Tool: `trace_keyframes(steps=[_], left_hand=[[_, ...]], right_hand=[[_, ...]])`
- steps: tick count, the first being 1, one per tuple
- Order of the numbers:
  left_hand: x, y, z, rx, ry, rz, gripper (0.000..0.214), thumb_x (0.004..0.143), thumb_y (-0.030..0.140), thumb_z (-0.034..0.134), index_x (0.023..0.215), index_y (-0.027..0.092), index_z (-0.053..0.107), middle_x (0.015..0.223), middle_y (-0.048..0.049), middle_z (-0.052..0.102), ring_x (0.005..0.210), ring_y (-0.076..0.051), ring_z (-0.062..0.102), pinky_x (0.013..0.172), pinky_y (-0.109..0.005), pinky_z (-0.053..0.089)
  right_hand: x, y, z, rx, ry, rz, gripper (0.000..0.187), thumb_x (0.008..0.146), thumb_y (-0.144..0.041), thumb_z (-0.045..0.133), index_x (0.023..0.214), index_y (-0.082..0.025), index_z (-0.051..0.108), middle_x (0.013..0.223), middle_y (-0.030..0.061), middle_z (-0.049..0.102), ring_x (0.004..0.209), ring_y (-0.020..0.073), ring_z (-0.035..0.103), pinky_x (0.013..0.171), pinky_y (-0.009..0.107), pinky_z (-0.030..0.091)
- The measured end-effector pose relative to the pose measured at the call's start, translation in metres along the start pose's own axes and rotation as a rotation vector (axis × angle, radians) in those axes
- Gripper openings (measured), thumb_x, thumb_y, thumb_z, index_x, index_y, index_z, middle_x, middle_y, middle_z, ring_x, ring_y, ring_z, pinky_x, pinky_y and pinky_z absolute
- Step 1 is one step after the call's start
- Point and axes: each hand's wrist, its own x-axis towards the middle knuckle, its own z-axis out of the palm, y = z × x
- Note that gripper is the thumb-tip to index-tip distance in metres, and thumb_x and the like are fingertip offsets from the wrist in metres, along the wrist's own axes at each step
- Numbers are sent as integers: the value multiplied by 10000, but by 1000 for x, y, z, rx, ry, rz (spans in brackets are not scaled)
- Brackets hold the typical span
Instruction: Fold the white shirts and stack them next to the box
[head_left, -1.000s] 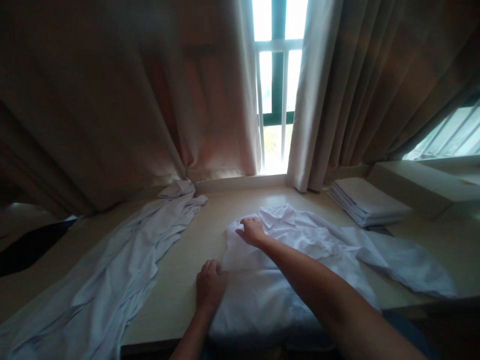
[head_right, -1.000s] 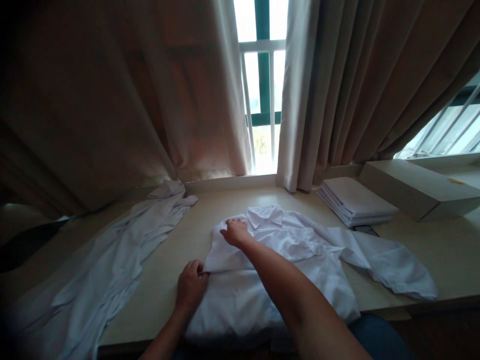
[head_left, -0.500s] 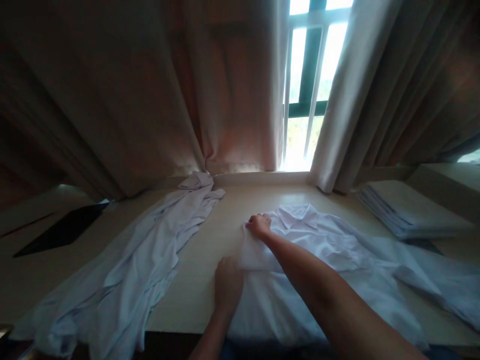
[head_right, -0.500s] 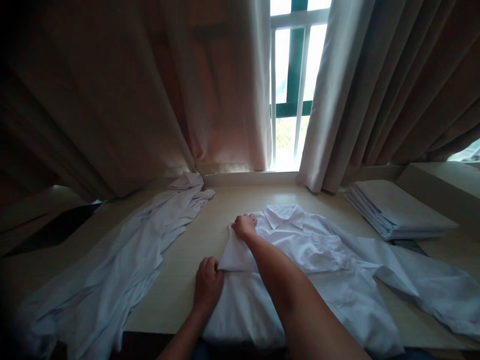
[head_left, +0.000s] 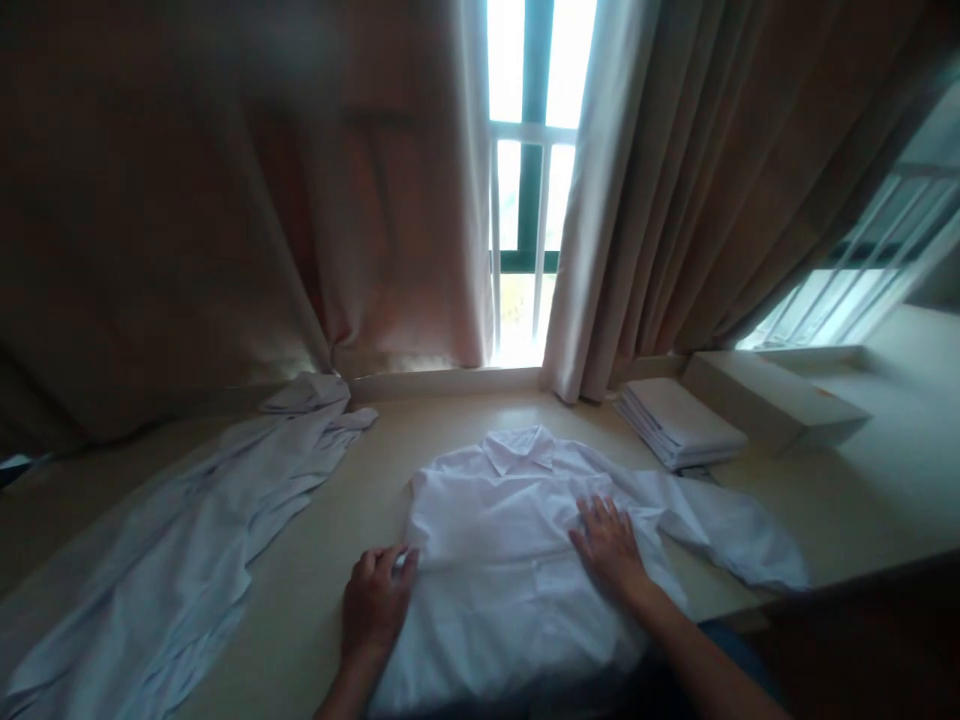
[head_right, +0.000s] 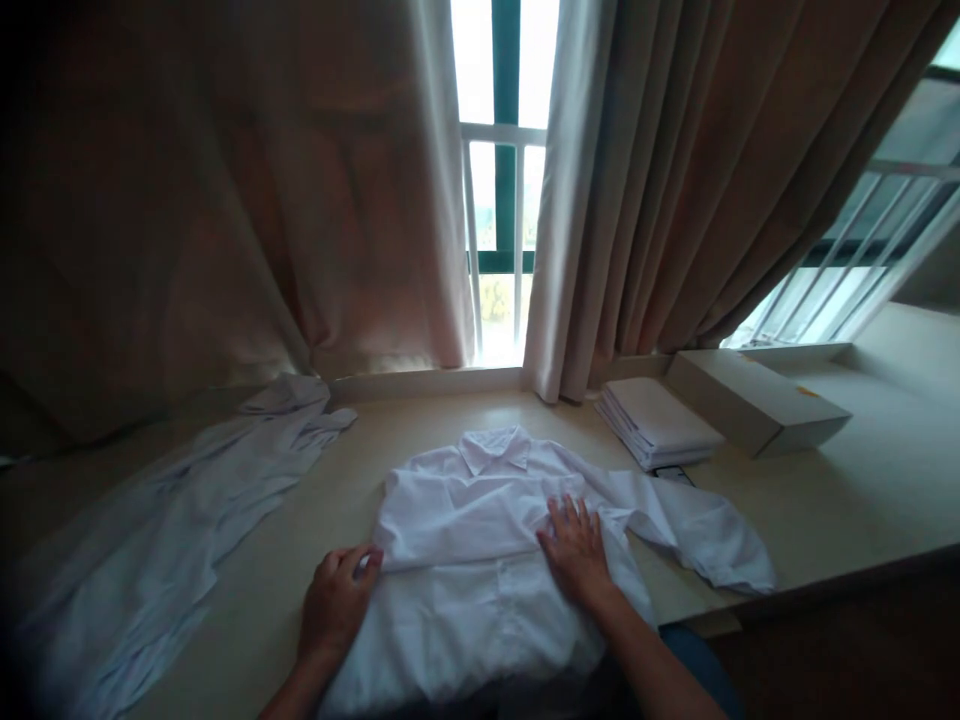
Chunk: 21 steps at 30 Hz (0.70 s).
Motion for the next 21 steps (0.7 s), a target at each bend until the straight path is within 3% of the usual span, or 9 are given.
trace_keyframes(steps=[4,7,16,21], left_hand=[[3,3,5,94,-8,-24,315,862,412,475,997,186,647,1001,-98,593,957,-240,554,898,-362,438],[5,3,6,135,-25,-57,295,861,387,456,978,181,630,1006,-108,601,971,-250,545,912,-368,425],[2,5,6,198,-32,-28,301,866,401,416,925,186,618,967,-103,587,960,-247,559,901,-359,418],[14,4,-1,143,-101,-118,400,872,476,400,1009,165,611,1017,-115,613,984,-247,570,908,-355,430]], right_hand=[[-13,28,1,16,38,-4,620,956,-539,322,1485,-215,329,1548,87,285,1433,262,212,1151,465,148],[-11,35,0,26,40,40,578,974,-500,289,1444,-187,410,1517,90,351,1417,252,258,1157,438,151],[-3,42,4,34,52,84,633,961,-530,285,1447,-142,406,1503,105,370,1416,248,260,1165,415,115],[-3,41,11,6,76,90,617,951,-506,323,1431,-132,430,1500,119,371,1409,266,272,1167,436,91]])
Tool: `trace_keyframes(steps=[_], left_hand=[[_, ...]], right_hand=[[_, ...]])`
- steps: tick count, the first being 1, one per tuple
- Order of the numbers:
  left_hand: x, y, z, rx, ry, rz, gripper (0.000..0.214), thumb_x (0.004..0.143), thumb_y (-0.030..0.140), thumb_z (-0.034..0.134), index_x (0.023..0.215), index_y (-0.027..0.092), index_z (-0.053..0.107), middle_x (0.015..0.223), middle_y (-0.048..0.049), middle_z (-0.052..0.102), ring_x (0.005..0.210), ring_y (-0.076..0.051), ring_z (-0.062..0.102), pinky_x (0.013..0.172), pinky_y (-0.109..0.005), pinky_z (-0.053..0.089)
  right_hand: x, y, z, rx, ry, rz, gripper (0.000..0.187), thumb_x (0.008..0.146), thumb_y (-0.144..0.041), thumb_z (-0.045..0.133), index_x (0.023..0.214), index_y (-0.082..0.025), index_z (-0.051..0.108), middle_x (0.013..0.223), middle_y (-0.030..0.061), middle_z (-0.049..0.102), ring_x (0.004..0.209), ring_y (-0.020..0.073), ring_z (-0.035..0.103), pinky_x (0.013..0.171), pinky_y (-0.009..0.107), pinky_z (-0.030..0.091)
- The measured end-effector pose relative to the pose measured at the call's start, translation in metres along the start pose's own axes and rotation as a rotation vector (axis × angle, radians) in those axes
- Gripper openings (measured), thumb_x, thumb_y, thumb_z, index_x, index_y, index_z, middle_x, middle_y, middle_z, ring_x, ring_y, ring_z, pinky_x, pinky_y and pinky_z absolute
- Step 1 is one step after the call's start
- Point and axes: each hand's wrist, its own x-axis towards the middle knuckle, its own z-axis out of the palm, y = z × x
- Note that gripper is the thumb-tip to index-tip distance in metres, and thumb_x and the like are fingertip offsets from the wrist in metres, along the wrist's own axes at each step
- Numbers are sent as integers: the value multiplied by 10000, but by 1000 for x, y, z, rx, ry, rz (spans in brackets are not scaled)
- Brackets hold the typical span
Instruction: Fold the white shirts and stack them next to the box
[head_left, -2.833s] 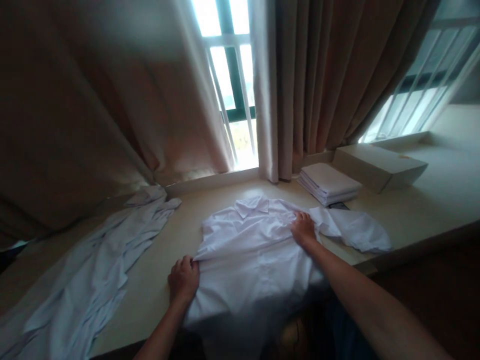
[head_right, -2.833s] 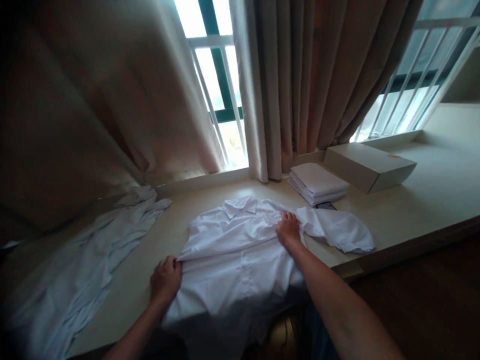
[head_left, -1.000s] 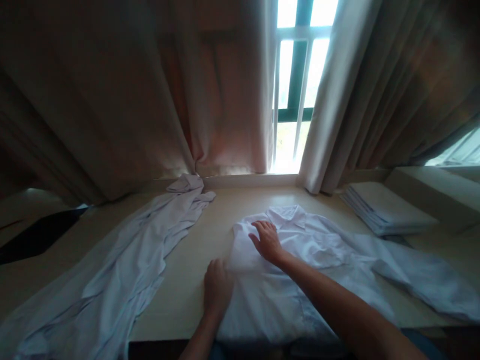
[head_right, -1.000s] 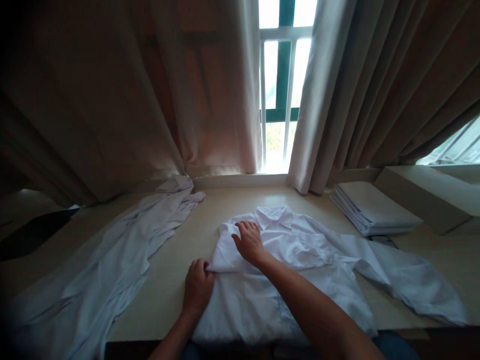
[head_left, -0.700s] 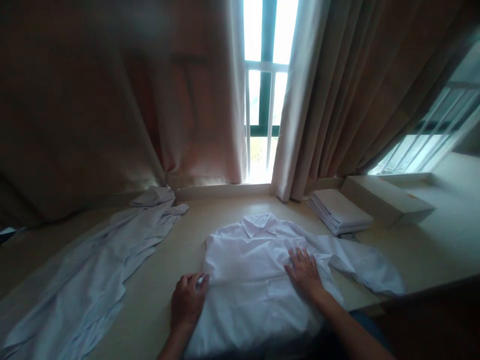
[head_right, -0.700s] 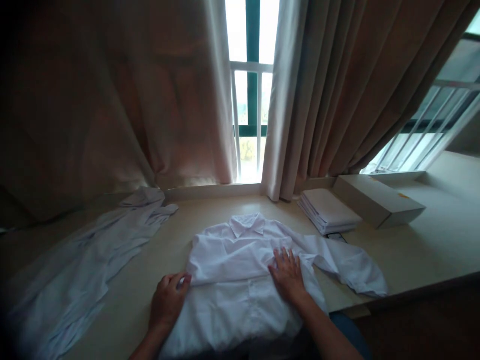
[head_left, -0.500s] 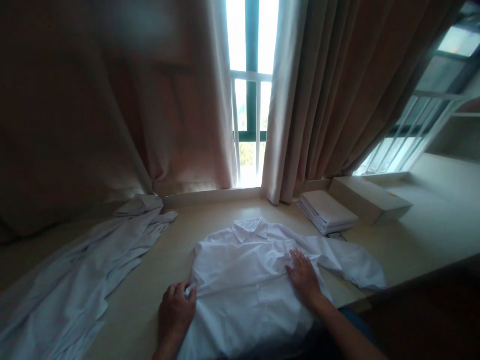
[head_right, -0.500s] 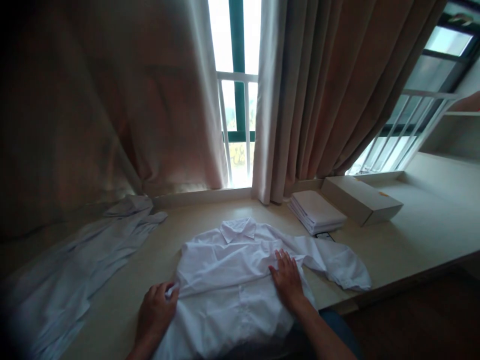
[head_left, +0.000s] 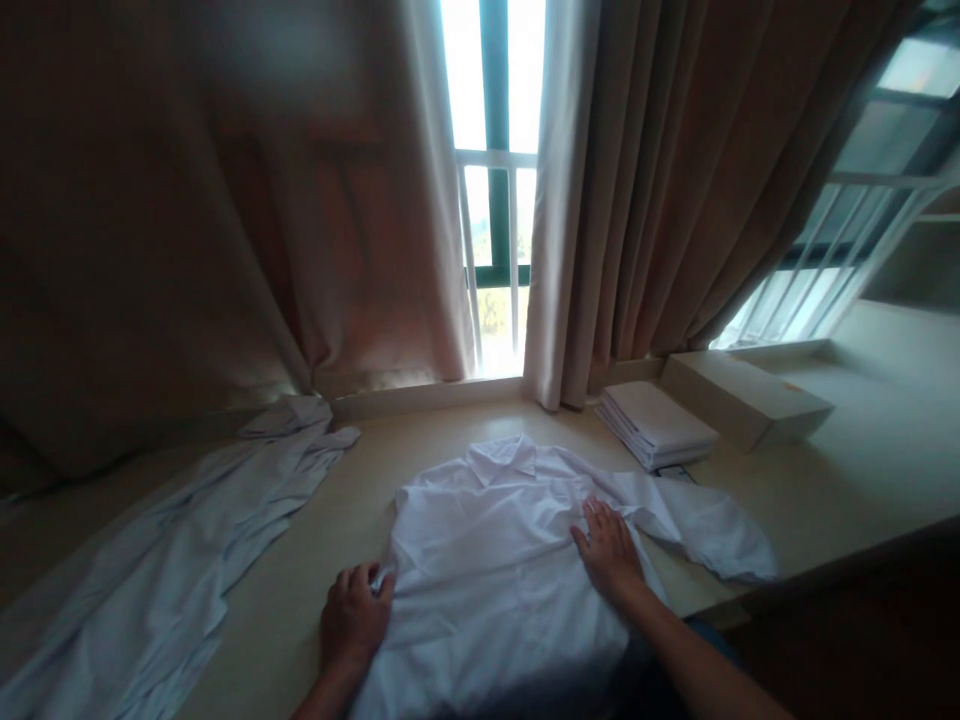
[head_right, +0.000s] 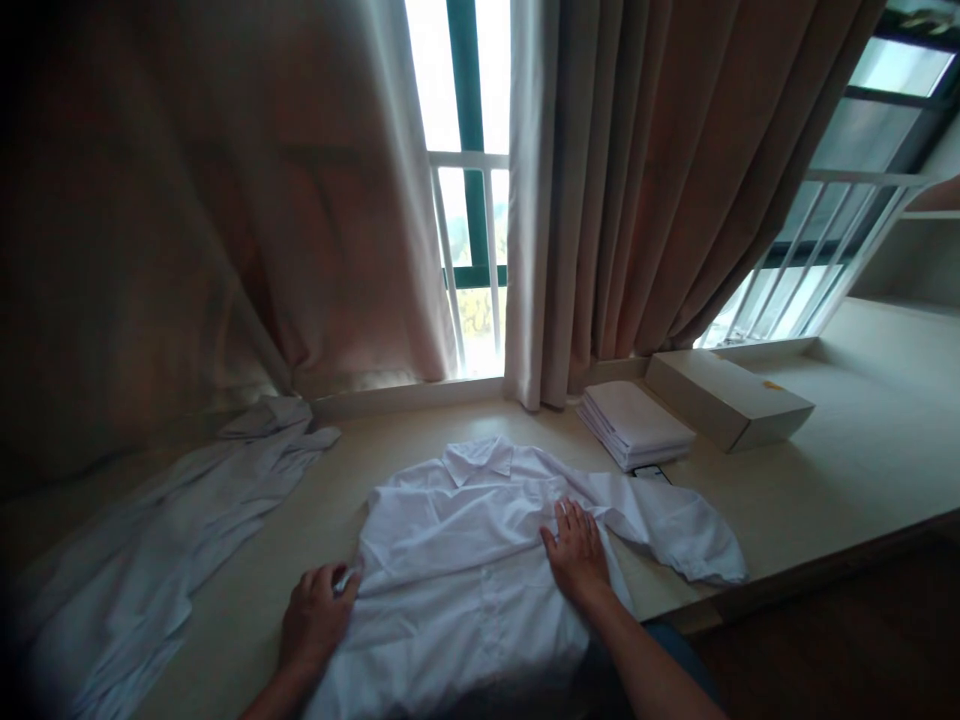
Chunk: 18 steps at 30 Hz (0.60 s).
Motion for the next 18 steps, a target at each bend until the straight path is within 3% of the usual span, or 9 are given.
trace_keyframes(steps=[2,4,7,9,12,18], left_hand=[[15,9,-6,-32,-3,25,456,880,497,384,1089,153,598,1075,-122,624,1034,-246,567,945,-356,419],[33,24,-9,-47,-22,154,489,903,470,349,1188,139,569,1185,-131,613,1135,-232,537,1016,-354,377],[53,47,-1,-13,-153,333,571,905,471,350,1334,124,496,1403,-136,497,1329,-233,400,1112,-386,274],[57,54,12,59,-235,282,648,886,531,362,1410,158,431,1509,-123,374,1415,-273,271,1133,-462,215],[56,48,32,145,-225,187,705,881,593,305,1477,217,322,1576,-89,240,1462,-284,125,1133,-511,166],[61,33,49,206,-189,204,734,893,616,236,1507,215,234,1591,-86,191,1467,-271,92,1131,-485,161]], right_hand=[[1,0,2,-3,1,3,614,947,-501,336,1431,-136,430,1499,120,373,1404,269,280,1167,441,91],[1,0,2,3,4,3,612,945,-501,337,1431,-141,431,1499,116,375,1403,270,283,1167,441,96],[1,-1,0,10,10,6,605,945,-500,337,1425,-146,441,1499,110,376,1404,271,282,1167,437,104],[1,-1,-2,14,9,2,601,947,-496,338,1428,-149,437,1501,106,373,1407,267,278,1168,430,111],[1,-1,-6,26,-5,-6,592,950,-487,343,1437,-161,424,1507,94,366,1410,258,273,1169,420,117],[4,4,-11,66,-19,39,619,951,-521,337,1443,-150,402,1503,96,373,1405,239,279,1163,396,165]])
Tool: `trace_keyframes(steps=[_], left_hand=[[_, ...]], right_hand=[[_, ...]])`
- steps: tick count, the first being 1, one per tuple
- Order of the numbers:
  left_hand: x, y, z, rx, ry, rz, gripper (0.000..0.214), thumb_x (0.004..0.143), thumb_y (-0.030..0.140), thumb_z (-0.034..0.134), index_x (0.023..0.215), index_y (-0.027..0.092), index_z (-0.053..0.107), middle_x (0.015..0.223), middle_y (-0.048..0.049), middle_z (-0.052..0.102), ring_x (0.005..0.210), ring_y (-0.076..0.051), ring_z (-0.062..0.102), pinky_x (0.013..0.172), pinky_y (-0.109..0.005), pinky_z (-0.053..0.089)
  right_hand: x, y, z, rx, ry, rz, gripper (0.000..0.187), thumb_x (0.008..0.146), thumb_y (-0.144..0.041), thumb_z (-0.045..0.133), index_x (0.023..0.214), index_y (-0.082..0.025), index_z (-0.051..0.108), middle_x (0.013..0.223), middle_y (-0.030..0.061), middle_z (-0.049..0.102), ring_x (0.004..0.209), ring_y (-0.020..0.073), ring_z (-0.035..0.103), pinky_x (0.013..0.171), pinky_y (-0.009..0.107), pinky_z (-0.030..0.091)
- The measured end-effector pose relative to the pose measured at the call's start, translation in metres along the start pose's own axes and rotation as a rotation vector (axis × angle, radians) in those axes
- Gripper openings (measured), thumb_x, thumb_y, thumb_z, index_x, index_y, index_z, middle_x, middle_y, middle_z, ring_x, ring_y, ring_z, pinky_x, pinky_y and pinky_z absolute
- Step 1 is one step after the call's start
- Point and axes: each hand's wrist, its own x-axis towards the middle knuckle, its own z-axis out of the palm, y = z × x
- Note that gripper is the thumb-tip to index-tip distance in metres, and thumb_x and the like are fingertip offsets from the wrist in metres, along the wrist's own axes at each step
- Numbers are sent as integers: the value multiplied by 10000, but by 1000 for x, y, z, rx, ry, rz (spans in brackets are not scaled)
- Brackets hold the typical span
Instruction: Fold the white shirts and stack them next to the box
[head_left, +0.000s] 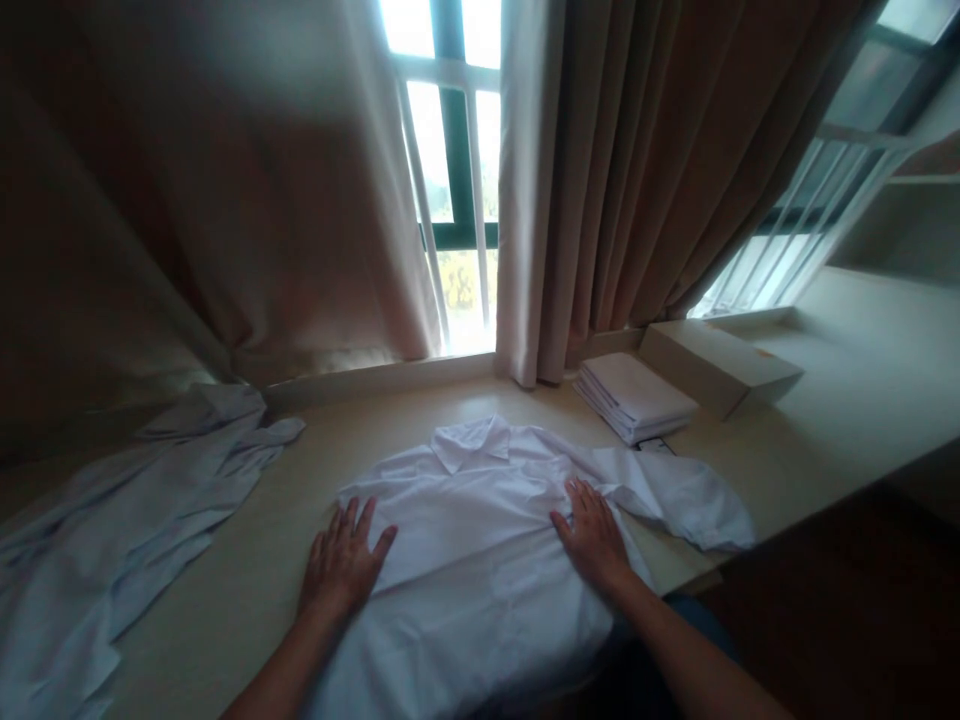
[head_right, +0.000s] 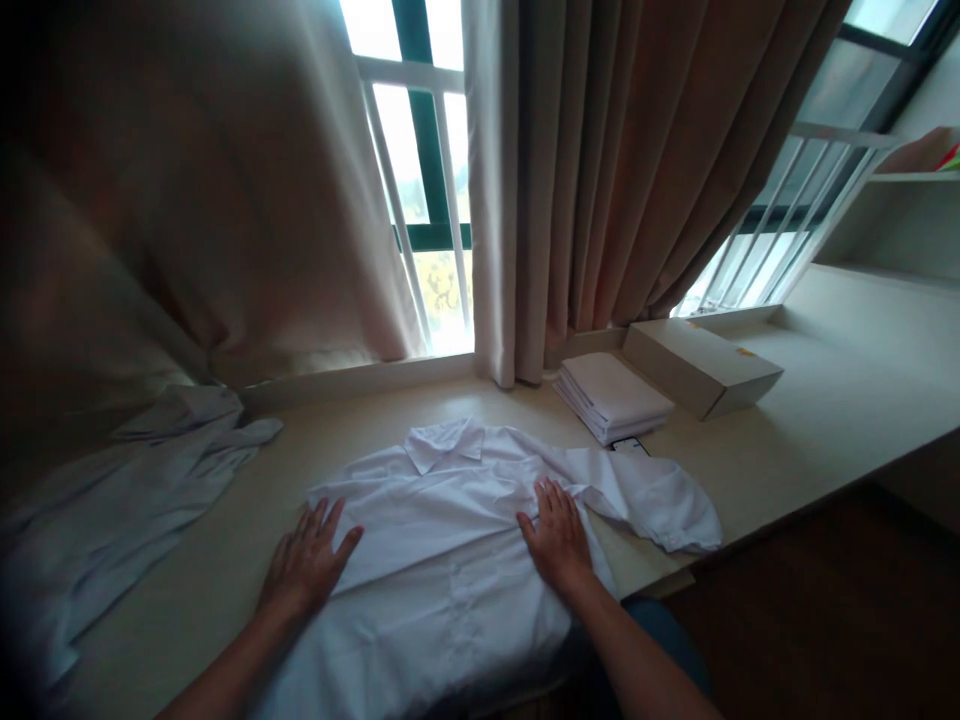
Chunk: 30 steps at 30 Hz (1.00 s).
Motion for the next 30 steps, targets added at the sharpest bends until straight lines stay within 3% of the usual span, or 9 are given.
trace_keyframes(steps=[3,10,15,17,20,23,26,30], left_hand=[[4,-1,1,15,1,22,720,901,599,236,1511,218,218,1587,-89,203,1463,-273,108,1129,-487,158],[2,0,1,46,7,4,752,895,589,238,1500,141,242,1587,-107,194,1464,-262,105,1139,-469,157],[2,1,2,50,32,31,765,891,597,239,1496,129,251,1575,-126,223,1458,-273,126,1135,-472,160],[2,0,4,49,45,31,763,892,594,233,1495,128,254,1576,-126,220,1458,-274,127,1135,-468,160],[1,-1,5,46,64,29,756,895,593,229,1498,137,249,1578,-119,218,1460,-269,121,1135,-460,161],[1,-1,7,43,87,30,761,896,597,229,1494,128,260,1573,-125,231,1458,-267,126,1134,-455,166],[1,-1,7,36,98,32,759,894,599,237,1491,131,269,1573,-124,234,1457,-268,125,1132,-454,173],[1,-1,5,25,91,38,764,890,598,248,1495,132,260,1572,-128,234,1458,-275,120,1123,-460,184]], right_hand=[[3,4,0,13,44,56,595,980,-490,272,1398,-109,458,1469,129,418,1392,240,300,1148,390,204],[2,8,0,-11,69,129,504,994,-389,255,1360,-160,514,1453,103,445,1375,250,326,1146,433,169],[11,-13,-9,-33,74,96,506,997,-390,254,1339,-134,526,1456,128,437,1392,252,296,1146,430,156],[19,-29,-10,-15,41,-27,508,998,-395,265,1391,-147,471,1506,99,369,1431,234,209,1162,429,103],[30,-50,-6,13,-117,-154,573,978,-475,325,1478,-194,340,1562,51,251,1459,220,104,1171,435,41],[32,-56,5,14,-218,-105,651,960,-558,322,1514,-226,244,1584,39,157,1464,235,54,1168,455,10],[30,-53,12,3,-199,-72,666,957,-589,293,1522,-246,209,1591,29,107,1465,241,3,1167,462,-12],[32,-50,7,36,-226,-107,673,953,-595,311,1508,-216,269,1583,59,160,1462,263,58,1168,475,50]])
